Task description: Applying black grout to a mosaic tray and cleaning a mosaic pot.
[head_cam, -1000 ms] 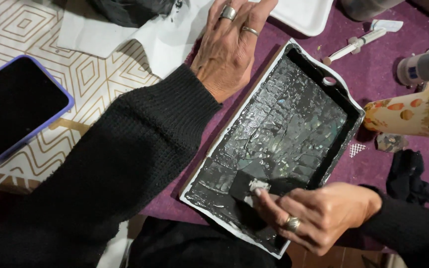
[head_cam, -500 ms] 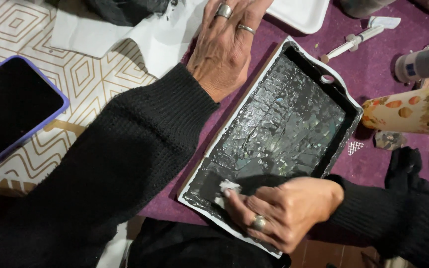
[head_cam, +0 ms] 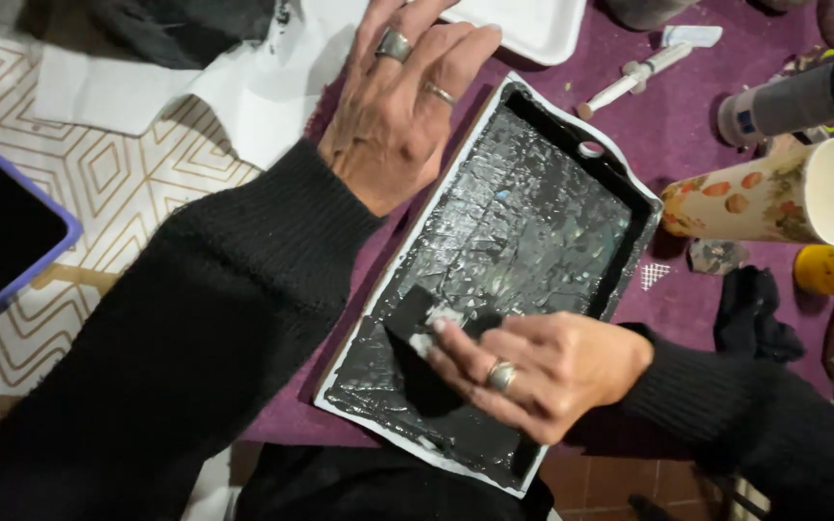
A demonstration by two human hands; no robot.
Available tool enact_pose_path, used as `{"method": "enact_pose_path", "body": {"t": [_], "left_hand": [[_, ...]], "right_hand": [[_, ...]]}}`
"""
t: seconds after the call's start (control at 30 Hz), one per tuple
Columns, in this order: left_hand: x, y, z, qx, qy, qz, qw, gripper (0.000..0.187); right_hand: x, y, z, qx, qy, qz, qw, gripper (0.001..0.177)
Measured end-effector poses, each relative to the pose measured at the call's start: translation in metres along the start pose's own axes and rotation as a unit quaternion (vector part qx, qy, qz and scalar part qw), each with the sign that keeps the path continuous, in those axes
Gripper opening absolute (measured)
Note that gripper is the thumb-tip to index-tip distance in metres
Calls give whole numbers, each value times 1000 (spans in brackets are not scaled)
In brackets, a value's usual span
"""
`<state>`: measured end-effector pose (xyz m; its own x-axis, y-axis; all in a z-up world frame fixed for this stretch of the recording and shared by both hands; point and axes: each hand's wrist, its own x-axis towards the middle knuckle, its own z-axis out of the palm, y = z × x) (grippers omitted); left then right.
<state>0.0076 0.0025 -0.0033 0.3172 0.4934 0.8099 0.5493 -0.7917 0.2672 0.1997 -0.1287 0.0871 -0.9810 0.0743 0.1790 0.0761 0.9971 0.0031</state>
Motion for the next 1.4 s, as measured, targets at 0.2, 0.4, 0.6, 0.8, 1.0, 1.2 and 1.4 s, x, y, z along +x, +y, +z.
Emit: {"method": "enact_pose_path", "body": {"t": [0.2, 0.4, 0.6, 0.8, 1.0, 1.2, 1.4], "left_hand": [[3, 3, -5, -1, -5, 36, 999, 41], [0, 0, 4, 4, 12, 37, 999, 40], [-6, -4, 6, 23, -26, 16, 999, 54], [1, 3, -6, 3, -17, 12, 1000, 44], [-14, -18, 31, 54, 49, 35, 997, 54], [-33, -26, 36, 96, -2, -6, 995, 80], [-25, -12, 16, 58, -40, -15, 997, 67]], "right_hand": [[-43, -26, 14, 91, -16, -55, 994, 5], [-4, 4, -37, -53, -23, -37, 998, 27], [11, -4, 11, -17, 18, -56, 998, 28], [-15, -20, -7, 10, -34, -71, 997, 15], [-56, -28, -30, 27, -63, 5, 998, 26], [-39, -15, -40, 330, 63, 489, 805, 16], [-21, -40, -21, 508, 17, 517, 688, 11]]}}
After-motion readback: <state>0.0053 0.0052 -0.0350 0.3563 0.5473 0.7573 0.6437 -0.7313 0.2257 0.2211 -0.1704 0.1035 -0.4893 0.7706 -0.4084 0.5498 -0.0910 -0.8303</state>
